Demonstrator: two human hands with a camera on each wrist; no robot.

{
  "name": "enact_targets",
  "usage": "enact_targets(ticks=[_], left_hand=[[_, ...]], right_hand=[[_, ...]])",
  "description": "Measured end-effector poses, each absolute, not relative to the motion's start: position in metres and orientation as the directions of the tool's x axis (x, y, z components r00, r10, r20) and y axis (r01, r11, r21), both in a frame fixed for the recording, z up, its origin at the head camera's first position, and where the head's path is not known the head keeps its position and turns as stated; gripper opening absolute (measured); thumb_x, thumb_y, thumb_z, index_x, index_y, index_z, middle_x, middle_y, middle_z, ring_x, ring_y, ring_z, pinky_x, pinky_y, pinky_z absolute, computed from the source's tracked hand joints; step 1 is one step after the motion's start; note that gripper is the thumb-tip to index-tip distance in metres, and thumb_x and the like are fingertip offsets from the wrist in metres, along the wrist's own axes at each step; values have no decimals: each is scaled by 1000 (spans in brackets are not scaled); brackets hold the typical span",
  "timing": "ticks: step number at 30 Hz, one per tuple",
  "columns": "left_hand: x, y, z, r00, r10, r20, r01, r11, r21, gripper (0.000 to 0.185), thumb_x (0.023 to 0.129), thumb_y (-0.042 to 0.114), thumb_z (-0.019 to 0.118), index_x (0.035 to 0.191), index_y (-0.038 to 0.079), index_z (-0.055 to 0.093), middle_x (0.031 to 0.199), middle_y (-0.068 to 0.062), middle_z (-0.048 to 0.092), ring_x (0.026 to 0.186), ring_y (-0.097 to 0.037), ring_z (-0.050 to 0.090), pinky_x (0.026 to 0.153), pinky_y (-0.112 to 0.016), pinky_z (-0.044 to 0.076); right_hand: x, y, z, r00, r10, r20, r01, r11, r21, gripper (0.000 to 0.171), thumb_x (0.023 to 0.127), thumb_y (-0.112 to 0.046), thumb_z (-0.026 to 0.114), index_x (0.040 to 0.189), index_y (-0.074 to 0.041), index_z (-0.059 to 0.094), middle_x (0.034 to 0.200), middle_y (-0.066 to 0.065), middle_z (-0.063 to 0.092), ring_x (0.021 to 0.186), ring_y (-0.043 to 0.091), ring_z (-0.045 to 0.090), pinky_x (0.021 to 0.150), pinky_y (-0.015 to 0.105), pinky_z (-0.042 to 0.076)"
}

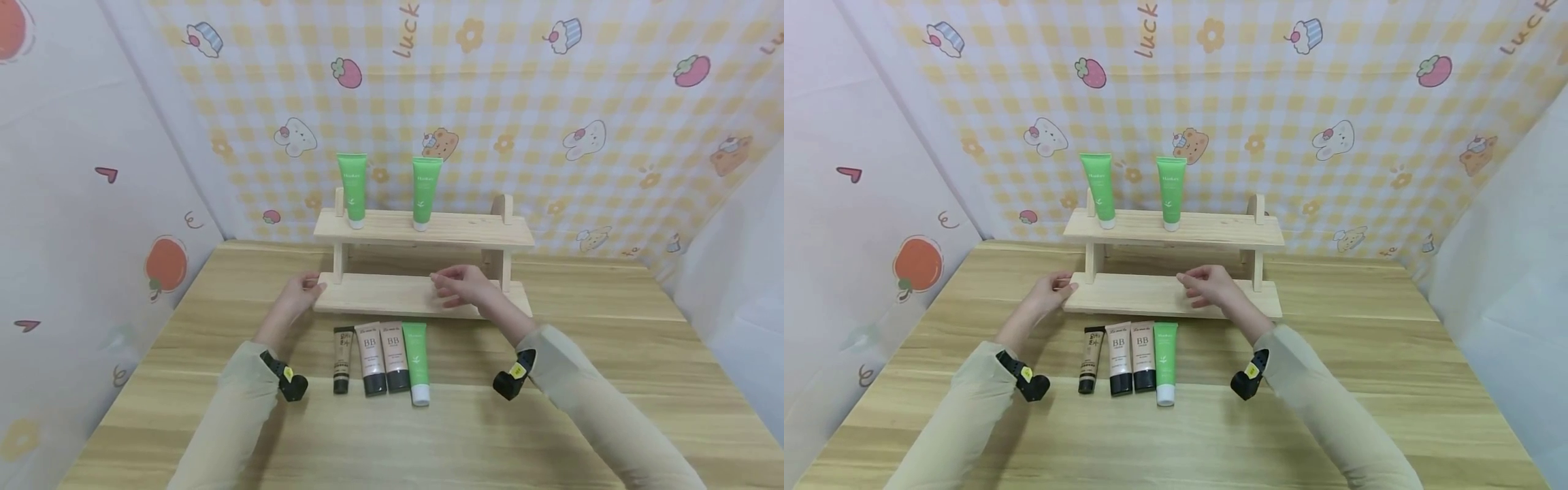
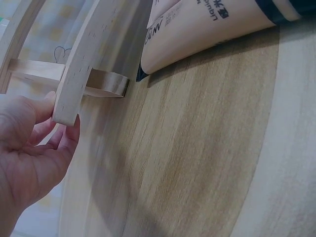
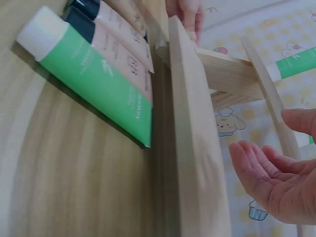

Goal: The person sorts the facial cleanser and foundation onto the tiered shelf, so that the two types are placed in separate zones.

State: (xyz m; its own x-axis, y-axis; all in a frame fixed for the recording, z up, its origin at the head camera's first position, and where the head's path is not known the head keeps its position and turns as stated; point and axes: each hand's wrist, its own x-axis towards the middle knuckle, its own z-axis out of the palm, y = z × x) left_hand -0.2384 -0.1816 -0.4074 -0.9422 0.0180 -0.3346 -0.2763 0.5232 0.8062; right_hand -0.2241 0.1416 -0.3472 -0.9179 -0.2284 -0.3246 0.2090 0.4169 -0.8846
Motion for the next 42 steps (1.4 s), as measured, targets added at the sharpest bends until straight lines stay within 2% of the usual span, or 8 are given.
enact_targets(ticks=[7,10,14,18,21,26,33,42], left_hand=[[-239,-182,-406,-945,17,-328,-272,518,811,53,96,25,44,142,7,26,142,-23,33,127,-39,37,106,-49,34],[-239,-182,-405,-944,18,-329,-272,519,810,54,96,25,44,143,7,25,142,-23,33,127,-39,38,106,-49,35],[-239,-183,-405,-943,22,-331,-271,523,808,54,96,25,44,143,6,25,142,-24,32,127,-40,38,105,-49,35],[-238,-183,-404,-943,21,-333,-275,517,810,53,96,25,44,143,7,25,142,-24,33,127,-40,38,105,-48,36],[-239,-183,-404,-942,18,-335,-278,516,810,53,96,25,43,143,7,25,142,-23,33,126,-39,38,105,-48,36],[-239,-182,-405,-942,13,-336,-282,517,808,52,96,24,44,142,8,26,142,-23,34,126,-38,39,105,-48,36],[-239,-181,-407,-948,18,-318,-264,514,816,52,96,23,44,142,5,26,140,-24,34,125,-39,40,105,-46,36],[-239,-180,-407,-954,25,-299,-244,514,823,52,96,21,43,141,1,26,139,-26,35,125,-39,40,105,-45,36]], right_hand=[[-217,144,-362,-897,-267,-351,223,412,-884,48,92,-25,54,124,11,47,114,28,58,88,20,65,75,31,57],[-212,144,-367,-878,-301,-372,220,435,-873,47,91,-25,54,122,10,49,111,26,59,87,22,66,76,33,57],[-205,143,-374,-838,-350,-418,183,542,-820,44,91,-29,54,117,6,55,109,21,62,90,23,66,78,34,56],[-198,141,-381,-786,-401,-471,167,594,-787,41,91,-30,55,113,4,59,105,18,64,85,22,66,73,33,57],[-194,138,-386,-771,-408,-489,180,597,-782,44,90,-29,56,115,6,57,107,19,63,85,24,67,70,33,57],[-188,131,-393,-786,-357,-504,211,613,-762,51,89,-30,58,120,9,52,109,22,62,83,24,67,67,31,58],[-183,119,-404,-808,-263,-526,287,605,-743,66,82,-23,67,129,14,39,103,21,61,74,19,65,64,29,57],[-176,109,-413,-855,-195,-480,251,655,-713,68,76,-21,73,125,13,42,84,11,60,63,17,63,56,26,56]])
